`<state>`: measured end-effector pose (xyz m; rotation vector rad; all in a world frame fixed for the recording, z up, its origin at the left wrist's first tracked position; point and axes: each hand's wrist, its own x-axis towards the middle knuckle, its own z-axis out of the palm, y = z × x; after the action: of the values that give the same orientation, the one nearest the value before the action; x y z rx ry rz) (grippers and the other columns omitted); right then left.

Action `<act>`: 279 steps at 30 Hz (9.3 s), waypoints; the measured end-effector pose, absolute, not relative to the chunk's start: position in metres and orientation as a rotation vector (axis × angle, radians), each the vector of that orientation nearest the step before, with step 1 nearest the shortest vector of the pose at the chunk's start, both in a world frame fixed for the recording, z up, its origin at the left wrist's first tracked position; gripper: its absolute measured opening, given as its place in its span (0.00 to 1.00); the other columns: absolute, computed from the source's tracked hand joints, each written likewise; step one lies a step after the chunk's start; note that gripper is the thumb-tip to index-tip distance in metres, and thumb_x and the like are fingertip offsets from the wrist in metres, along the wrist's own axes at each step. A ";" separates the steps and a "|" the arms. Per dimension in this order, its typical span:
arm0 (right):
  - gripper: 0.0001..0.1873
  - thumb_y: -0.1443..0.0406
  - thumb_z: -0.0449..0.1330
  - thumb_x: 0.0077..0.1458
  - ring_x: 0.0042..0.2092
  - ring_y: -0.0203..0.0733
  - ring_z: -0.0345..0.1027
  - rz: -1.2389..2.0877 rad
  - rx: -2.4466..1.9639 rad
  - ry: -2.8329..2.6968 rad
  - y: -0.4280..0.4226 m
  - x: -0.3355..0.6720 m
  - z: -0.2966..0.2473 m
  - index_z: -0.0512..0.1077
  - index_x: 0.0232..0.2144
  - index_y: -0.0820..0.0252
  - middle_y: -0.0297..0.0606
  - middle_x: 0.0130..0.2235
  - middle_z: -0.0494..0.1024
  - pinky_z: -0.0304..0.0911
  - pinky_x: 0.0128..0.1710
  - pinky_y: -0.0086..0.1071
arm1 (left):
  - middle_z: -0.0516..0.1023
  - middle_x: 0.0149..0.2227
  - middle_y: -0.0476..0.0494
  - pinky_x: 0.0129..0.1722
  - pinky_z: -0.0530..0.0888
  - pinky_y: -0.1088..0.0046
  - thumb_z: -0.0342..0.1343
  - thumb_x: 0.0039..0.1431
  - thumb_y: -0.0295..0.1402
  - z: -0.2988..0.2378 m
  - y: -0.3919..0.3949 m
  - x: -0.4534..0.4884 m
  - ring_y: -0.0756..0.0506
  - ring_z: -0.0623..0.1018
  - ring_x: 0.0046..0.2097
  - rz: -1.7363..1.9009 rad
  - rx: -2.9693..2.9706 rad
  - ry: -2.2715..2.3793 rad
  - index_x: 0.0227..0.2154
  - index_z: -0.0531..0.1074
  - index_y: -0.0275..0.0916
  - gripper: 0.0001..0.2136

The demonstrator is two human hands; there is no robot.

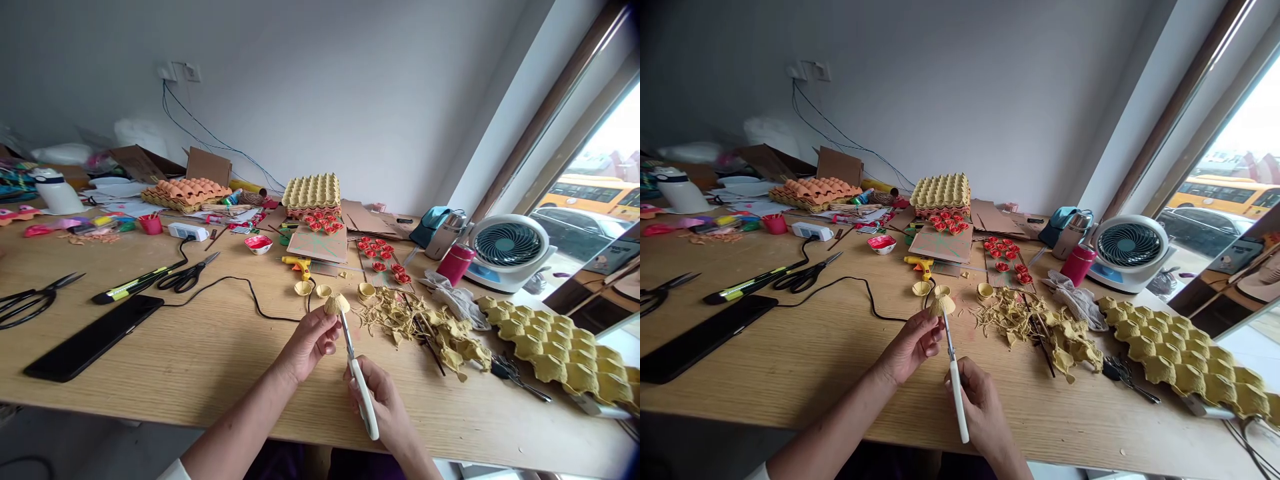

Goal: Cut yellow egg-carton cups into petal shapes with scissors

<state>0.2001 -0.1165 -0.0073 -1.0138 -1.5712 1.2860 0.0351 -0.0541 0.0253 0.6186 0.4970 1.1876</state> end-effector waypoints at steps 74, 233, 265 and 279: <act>0.23 0.48 0.50 0.65 0.24 0.33 0.50 1.117 -1.066 -1.658 -0.116 0.199 -0.017 0.61 0.27 0.58 0.28 0.22 0.57 0.52 0.23 0.27 | 0.66 0.20 0.54 0.19 0.56 0.82 0.65 0.39 0.32 0.039 -0.060 0.047 0.56 0.60 0.22 1.299 0.729 0.725 0.25 0.70 0.35 0.11; 0.16 0.55 0.55 0.63 0.33 0.40 0.59 0.974 -1.096 -1.754 -0.120 0.199 -0.015 0.66 0.27 0.58 0.34 0.29 0.67 0.55 0.33 0.32 | 0.67 0.27 0.52 0.19 0.55 0.83 0.70 0.45 0.38 0.025 -0.060 0.035 0.57 0.61 0.24 1.286 0.637 0.473 0.32 0.71 0.37 0.16; 0.01 0.64 0.56 0.59 0.42 0.44 0.70 0.743 -0.922 -1.925 -0.121 0.204 -0.015 0.66 0.35 0.54 0.33 0.34 0.72 0.49 0.64 0.44 | 0.72 0.28 0.51 0.20 0.59 0.81 0.66 0.54 0.36 0.022 -0.065 0.029 0.56 0.64 0.23 1.302 0.904 0.313 0.34 0.69 0.38 0.12; 0.16 0.52 0.54 0.62 0.36 0.44 0.64 0.862 -1.030 -1.822 -0.121 0.204 -0.010 0.71 0.35 0.57 0.36 0.31 0.69 0.64 0.36 0.34 | 0.72 0.27 0.51 0.19 0.60 0.82 0.68 0.51 0.39 0.028 -0.068 0.033 0.56 0.65 0.24 1.285 0.844 0.406 0.33 0.69 0.38 0.15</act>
<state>0.2040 -0.1208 -0.0102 -1.0300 -1.8221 0.8621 0.0329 -0.0680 0.0277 0.8443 0.4063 1.2846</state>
